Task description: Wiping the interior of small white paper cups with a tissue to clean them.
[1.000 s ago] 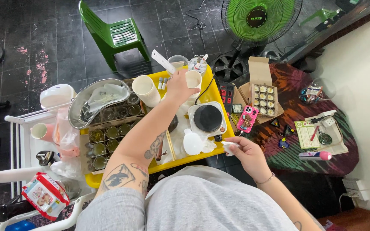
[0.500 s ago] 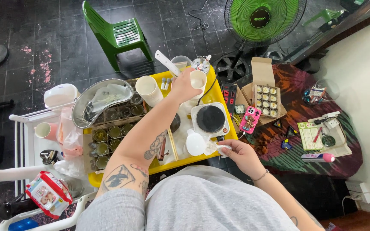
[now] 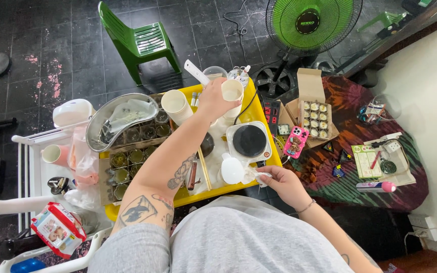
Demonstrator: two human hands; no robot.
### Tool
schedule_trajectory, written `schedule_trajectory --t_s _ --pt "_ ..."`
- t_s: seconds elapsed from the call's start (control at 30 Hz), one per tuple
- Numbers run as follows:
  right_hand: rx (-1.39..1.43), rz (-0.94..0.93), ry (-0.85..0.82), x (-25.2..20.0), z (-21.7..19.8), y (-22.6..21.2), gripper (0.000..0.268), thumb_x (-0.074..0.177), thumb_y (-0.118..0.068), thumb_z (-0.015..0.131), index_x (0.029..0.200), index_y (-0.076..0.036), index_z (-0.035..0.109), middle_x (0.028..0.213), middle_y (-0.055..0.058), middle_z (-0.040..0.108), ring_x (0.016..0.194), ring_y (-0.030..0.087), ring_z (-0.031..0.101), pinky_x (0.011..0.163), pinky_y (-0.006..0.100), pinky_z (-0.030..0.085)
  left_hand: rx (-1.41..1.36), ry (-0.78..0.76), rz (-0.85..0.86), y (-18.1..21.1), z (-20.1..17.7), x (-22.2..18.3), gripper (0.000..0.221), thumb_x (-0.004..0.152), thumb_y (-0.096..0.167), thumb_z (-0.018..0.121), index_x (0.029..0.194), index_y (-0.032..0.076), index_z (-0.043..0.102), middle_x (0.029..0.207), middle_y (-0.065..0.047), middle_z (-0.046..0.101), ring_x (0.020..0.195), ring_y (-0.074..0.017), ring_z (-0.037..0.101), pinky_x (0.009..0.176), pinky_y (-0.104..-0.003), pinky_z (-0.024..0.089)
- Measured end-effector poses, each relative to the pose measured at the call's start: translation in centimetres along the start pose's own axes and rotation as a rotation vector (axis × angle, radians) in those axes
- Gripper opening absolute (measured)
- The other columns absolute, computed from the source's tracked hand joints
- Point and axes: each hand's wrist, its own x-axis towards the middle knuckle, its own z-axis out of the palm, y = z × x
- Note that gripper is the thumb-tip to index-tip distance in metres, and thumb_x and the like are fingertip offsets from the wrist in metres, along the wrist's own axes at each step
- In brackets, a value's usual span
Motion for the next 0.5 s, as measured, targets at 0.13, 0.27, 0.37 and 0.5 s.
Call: schedule_trajectory --t_s 0.13,0.27,0.37,0.5 --pt "-0.039 -0.010 0.015 0.7 0.1 1.6 0.032 0.095 -0.018 0.071 0.124 -0.003 0.074 0.094 -0.001 0.072 0.083 0.004 0.063 0.077 0.022 0.053 -0.010 0.003 -0.011 2.2 -1.5 -0.8 0.080 0.071 0.041 0.091 0.134 0.010 0.053 0.133 -0.015 0.061 0.127 -0.0343 0.055 0.104 -0.045 0.044" --pt "-0.260 -0.043 0.141 1.0 1.4 0.2 0.031 0.092 -0.020 0.072 0.120 -0.006 0.067 0.093 0.003 0.074 0.078 0.012 0.065 0.073 0.027 0.054 -0.195 0.076 0.019 4.5 -3.7 -2.5 0.079 0.077 0.039 0.088 0.137 0.006 0.049 0.132 -0.015 0.063 0.125 -0.0320 0.060 0.103 -0.041 0.048" --pt "-0.508 -0.114 0.236 2.0 2.2 0.9 0.029 0.090 -0.022 0.074 0.112 -0.005 0.064 0.097 0.007 0.075 0.085 0.021 0.069 0.076 0.034 0.054 -0.334 0.138 0.084 6.1 -5.5 -4.4 0.076 0.080 0.036 0.087 0.138 0.005 0.048 0.131 -0.013 0.065 0.123 -0.0264 0.064 0.103 -0.037 0.050" --pt "-0.912 -0.719 0.395 3.0 3.0 2.2 0.021 0.082 -0.024 0.074 0.097 -0.010 0.072 0.097 0.004 0.069 0.093 0.028 0.064 0.083 0.043 0.047 -0.577 0.206 0.134 6.4 -7.2 -7.1 0.075 0.084 0.029 0.086 0.141 0.004 0.044 0.133 -0.011 0.064 0.124 -0.0191 0.065 0.105 -0.032 0.052"
